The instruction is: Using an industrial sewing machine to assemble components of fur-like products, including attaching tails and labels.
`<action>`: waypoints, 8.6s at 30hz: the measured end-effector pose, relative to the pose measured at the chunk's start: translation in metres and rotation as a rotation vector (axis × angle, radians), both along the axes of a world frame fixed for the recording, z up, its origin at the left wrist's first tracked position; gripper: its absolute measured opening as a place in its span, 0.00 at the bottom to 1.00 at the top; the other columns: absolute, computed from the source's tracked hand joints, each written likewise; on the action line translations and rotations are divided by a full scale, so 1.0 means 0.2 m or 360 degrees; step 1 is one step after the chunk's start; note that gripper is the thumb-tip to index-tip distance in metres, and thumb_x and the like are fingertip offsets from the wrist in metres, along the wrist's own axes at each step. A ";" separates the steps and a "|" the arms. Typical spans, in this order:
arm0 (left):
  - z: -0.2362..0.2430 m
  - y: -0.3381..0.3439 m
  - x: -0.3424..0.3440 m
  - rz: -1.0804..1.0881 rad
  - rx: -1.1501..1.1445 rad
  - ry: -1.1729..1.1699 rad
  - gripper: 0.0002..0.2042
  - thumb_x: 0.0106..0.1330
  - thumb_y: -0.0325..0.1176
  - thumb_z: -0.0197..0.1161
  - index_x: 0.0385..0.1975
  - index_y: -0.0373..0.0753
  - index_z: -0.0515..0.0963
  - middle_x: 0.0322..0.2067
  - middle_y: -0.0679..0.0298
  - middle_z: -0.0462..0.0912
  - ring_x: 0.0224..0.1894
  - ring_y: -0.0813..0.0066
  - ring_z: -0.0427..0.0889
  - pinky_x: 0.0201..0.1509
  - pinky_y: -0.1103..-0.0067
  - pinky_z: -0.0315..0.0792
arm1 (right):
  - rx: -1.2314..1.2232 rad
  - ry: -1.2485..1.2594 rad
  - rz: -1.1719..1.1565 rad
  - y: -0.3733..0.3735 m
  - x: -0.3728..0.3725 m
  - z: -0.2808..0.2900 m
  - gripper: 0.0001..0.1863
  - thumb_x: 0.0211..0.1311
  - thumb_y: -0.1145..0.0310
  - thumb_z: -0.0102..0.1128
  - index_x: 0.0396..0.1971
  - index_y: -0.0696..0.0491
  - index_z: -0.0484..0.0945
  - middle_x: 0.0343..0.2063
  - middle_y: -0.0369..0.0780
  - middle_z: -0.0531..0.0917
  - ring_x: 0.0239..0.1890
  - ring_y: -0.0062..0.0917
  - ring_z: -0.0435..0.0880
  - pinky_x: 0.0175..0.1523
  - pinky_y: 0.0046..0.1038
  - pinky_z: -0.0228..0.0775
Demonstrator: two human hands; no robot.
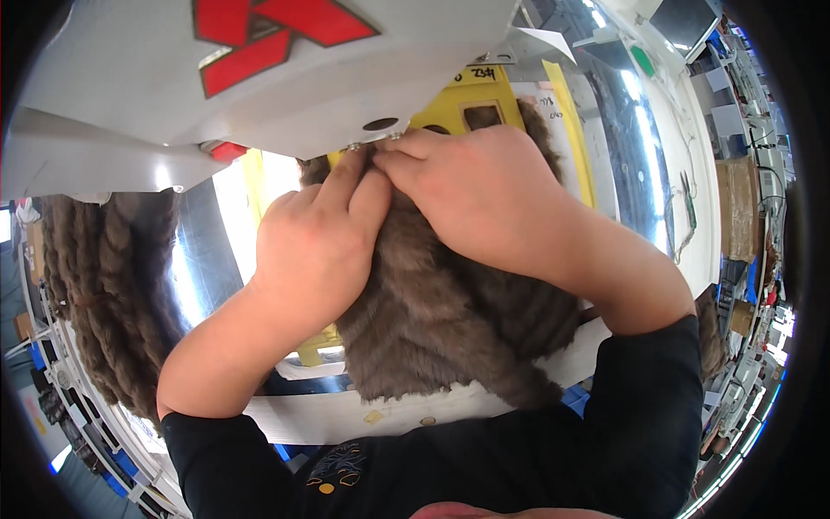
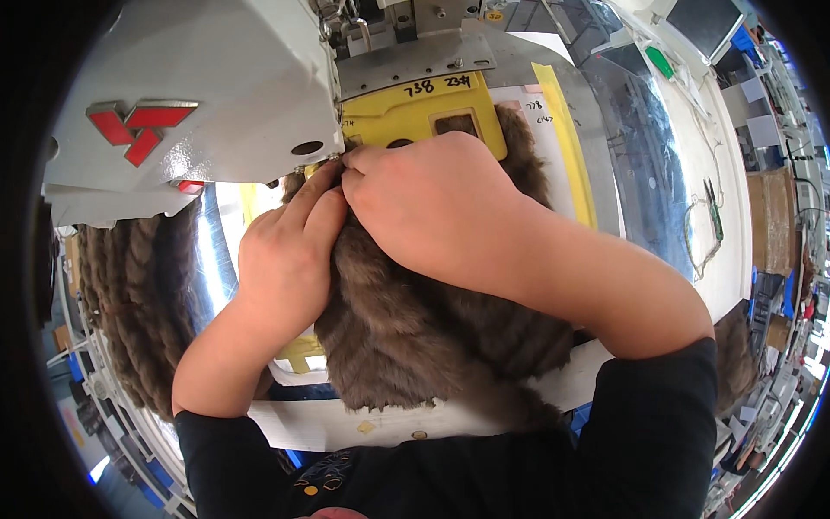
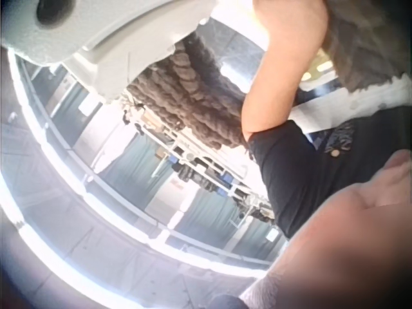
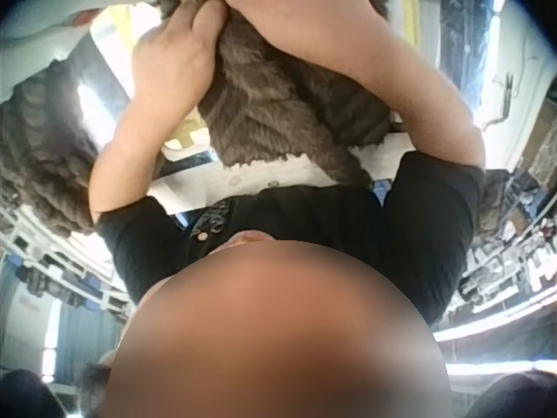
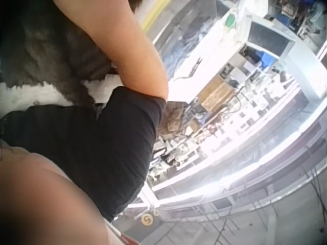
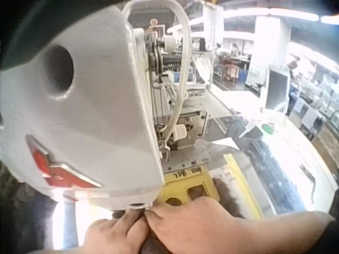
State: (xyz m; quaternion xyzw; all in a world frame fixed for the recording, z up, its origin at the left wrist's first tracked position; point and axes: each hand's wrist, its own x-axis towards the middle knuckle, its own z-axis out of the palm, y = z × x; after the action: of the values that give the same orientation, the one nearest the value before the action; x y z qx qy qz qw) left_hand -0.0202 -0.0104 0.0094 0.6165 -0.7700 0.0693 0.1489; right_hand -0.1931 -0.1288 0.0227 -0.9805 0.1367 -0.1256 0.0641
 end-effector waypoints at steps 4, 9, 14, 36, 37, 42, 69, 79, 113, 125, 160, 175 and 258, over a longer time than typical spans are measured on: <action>0.01 -0.01 0.00 0.0005 0.0073 0.0077 0.12 0.57 0.27 0.58 0.42 0.36 0.77 0.51 0.49 0.84 0.32 0.61 0.86 0.33 0.71 0.78 | -0.0002 -0.0006 -0.0004 -0.01 0.00 0.01 0.06 0.56 0.70 0.60 0.30 0.54 0.84 0.30 0.36 0.83 0.28 0.29 0.86 0.26 0.31 0.75; 0.00 -0.02 -0.02 -0.0009 0.0083 0.0134 0.13 0.57 0.26 0.58 0.42 0.35 0.77 0.52 0.49 0.83 0.34 0.59 0.86 0.34 0.70 0.78 | 0.0028 0.0003 -0.0025 -0.03 -0.03 0.01 0.06 0.56 0.70 0.60 0.28 0.54 0.84 0.29 0.37 0.83 0.28 0.30 0.86 0.26 0.32 0.74; -0.01 -0.04 -0.02 -0.0020 0.0086 0.0194 0.15 0.56 0.25 0.58 0.44 0.35 0.77 0.52 0.50 0.83 0.34 0.57 0.85 0.34 0.69 0.78 | -0.0022 -0.0027 0.0013 -0.05 -0.06 -0.01 0.06 0.56 0.69 0.59 0.25 0.53 0.84 0.27 0.36 0.83 0.27 0.30 0.85 0.26 0.32 0.74; 0.02 0.13 -0.08 -0.0164 0.0058 -0.0091 0.25 0.54 0.31 0.58 0.55 0.32 0.78 0.57 0.47 0.82 0.26 0.73 0.76 0.29 0.76 0.69 | 0.0218 0.0123 0.0039 -0.13 -0.02 0.09 0.14 0.57 0.75 0.56 0.41 0.53 0.87 0.46 0.34 0.89 0.43 0.33 0.88 0.43 0.33 0.80; 0.01 0.13 -0.08 -0.0149 0.0033 -0.0080 0.25 0.54 0.31 0.58 0.55 0.32 0.78 0.57 0.47 0.82 0.26 0.73 0.76 0.29 0.76 0.69 | 0.0222 0.0107 0.0019 -0.13 -0.01 0.08 0.14 0.57 0.74 0.57 0.41 0.52 0.88 0.46 0.34 0.89 0.43 0.33 0.88 0.44 0.33 0.80; 0.00 0.13 -0.08 -0.0146 0.0000 -0.0064 0.24 0.54 0.31 0.58 0.53 0.32 0.79 0.57 0.48 0.83 0.26 0.73 0.76 0.29 0.77 0.69 | 0.0182 0.0079 -0.0023 -0.13 -0.01 0.07 0.14 0.57 0.74 0.57 0.40 0.51 0.88 0.46 0.34 0.89 0.44 0.33 0.88 0.45 0.33 0.81; -0.03 0.02 -0.03 0.0041 0.0009 0.0068 0.24 0.58 0.29 0.58 0.57 0.34 0.77 0.57 0.53 0.83 0.37 0.66 0.84 0.38 0.72 0.77 | 0.0180 -0.0030 -0.0179 -0.27 0.07 0.00 0.15 0.58 0.74 0.54 0.39 0.47 0.89 0.32 0.44 0.88 0.37 0.46 0.86 0.40 0.45 0.78; -0.01 0.06 0.02 0.0086 0.0040 -0.0047 0.24 0.58 0.28 0.58 0.58 0.35 0.77 0.56 0.55 0.83 0.37 0.68 0.83 0.38 0.73 0.78 | 0.0364 -0.0106 -0.0221 -0.30 0.10 -0.05 0.11 0.61 0.72 0.56 0.40 0.55 0.84 0.37 0.49 0.86 0.41 0.51 0.83 0.45 0.47 0.76; 0.08 -0.04 0.19 0.0334 0.0720 0.0240 0.38 0.45 0.32 0.71 0.64 0.41 0.76 0.51 0.44 0.83 0.56 0.41 0.77 0.64 0.59 0.69 | 0.0348 0.0137 0.0205 -0.16 0.00 -0.03 0.17 0.62 0.74 0.56 0.48 0.52 0.87 0.50 0.38 0.88 0.48 0.36 0.87 0.53 0.35 0.80; 0.14 -0.04 0.12 0.0094 0.0629 0.0134 0.40 0.42 0.31 0.70 0.64 0.37 0.74 0.53 0.48 0.83 0.47 0.46 0.82 0.56 0.61 0.73 | 0.0372 0.0380 0.0166 -0.12 0.01 0.05 0.18 0.60 0.75 0.55 0.48 0.52 0.88 0.48 0.38 0.88 0.49 0.36 0.87 0.53 0.36 0.81; 0.19 0.03 0.01 0.0041 0.0637 0.0126 0.42 0.41 0.26 0.70 0.65 0.34 0.71 0.65 0.48 0.75 0.57 0.47 0.81 0.60 0.64 0.77 | 0.0332 0.0350 0.0269 -0.04 -0.06 0.12 0.08 0.60 0.73 0.54 0.32 0.54 0.84 0.28 0.45 0.86 0.36 0.42 0.87 0.40 0.42 0.80; 0.21 0.56 -0.57 -0.0283 0.0163 -0.0194 0.20 0.55 0.32 0.60 0.50 0.42 0.81 0.53 0.55 0.80 0.35 0.66 0.77 0.40 0.71 0.71 | 0.0371 0.0229 0.0265 -0.02 -0.09 0.08 0.17 0.60 0.75 0.55 0.47 0.52 0.86 0.48 0.38 0.87 0.51 0.37 0.85 0.53 0.40 0.78; 0.32 0.28 -0.30 -0.0908 0.1154 0.1009 0.16 0.60 0.40 0.75 0.35 0.32 0.82 0.26 0.51 0.82 0.31 0.49 0.82 0.36 0.65 0.74 | 0.0849 0.0715 0.0204 0.38 -0.47 0.48 0.21 0.55 0.54 0.71 0.22 0.59 0.80 0.21 0.51 0.80 0.30 0.50 0.82 0.35 0.45 0.71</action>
State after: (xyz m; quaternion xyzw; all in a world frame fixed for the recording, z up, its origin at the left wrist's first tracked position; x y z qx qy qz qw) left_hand -0.0797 0.0462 0.0739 0.3863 -0.7984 -0.4317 0.1644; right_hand -0.2864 -0.0536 0.1183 -0.9390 0.1135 0.1375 0.2941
